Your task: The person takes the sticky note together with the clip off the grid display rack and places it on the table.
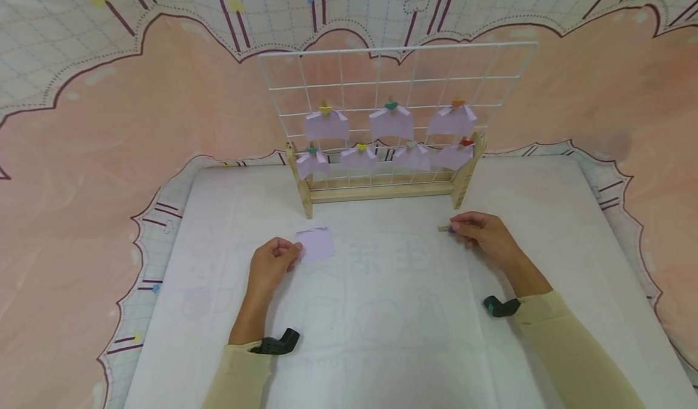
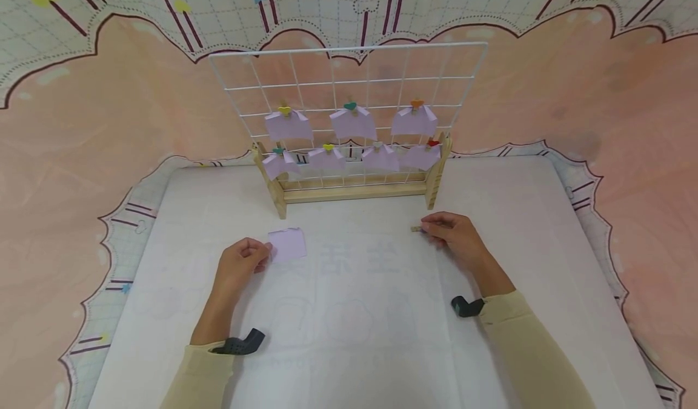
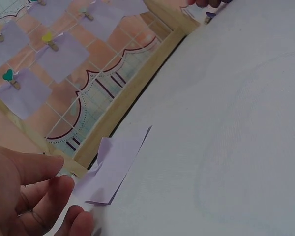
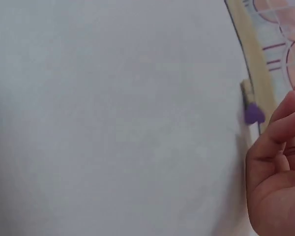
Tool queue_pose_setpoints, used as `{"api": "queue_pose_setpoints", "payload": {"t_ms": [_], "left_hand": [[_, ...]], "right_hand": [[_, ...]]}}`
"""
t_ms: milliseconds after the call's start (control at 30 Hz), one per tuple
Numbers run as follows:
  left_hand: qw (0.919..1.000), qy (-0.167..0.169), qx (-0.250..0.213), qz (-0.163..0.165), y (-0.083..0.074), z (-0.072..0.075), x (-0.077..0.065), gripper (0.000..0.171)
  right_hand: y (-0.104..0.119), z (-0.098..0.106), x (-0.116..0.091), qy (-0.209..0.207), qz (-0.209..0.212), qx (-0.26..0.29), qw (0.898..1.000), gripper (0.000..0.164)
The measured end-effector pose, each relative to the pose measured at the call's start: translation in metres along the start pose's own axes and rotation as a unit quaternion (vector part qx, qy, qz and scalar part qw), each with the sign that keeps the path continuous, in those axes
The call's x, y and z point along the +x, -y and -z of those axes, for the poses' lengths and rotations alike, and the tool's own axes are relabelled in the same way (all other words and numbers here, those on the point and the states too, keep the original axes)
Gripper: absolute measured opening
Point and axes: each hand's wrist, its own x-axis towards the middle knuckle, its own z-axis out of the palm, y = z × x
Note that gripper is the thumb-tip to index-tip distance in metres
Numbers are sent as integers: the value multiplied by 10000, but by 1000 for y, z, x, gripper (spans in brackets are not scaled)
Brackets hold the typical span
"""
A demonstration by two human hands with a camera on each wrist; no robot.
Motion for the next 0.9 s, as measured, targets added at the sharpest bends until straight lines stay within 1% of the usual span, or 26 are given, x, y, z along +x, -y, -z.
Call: {"api": "queue_pose_setpoints", "payload": {"t_ms": [133, 200, 267, 367, 433, 567, 667, 800, 900], "left_hand": [[9999, 31, -28, -140, -7, 1, 1, 27], [9996, 37, 60, -270, -12, 3, 1, 27], [9991, 50, 76, -423, -19, 4, 2, 27], [9977, 51, 54, -680, -29, 6, 3, 27], [9964, 34, 55, -851, -36, 7, 4, 27], [9918, -38, 99, -1275, -51, 9, 5, 25], [9878, -99, 225, -1540, -63, 10, 5, 24], [9835, -198, 358, -1763, -78, 10, 3, 26], [9805, -253, 319, -1922, -89, 10, 2, 28]], "right_hand": [[11, -4, -4, 187, 260, 120, 9994, 46], [19, -7, -6, 299, 438, 220, 9984, 44], [27, -10, -8, 426, 637, 405, 9962, 36], [40, -14, -10, 564, 930, 505, 9928, 19], [48, -17, -11, 645, 1101, 561, 9902, 11], [65, -22, -12, 770, 1299, 587, 9868, 12], [78, -27, -13, 847, 1389, 408, 9858, 14], [95, -33, -15, 846, 1498, -88, 9850, 23], [109, -39, -15, 823, 1644, -170, 9828, 26]]}}
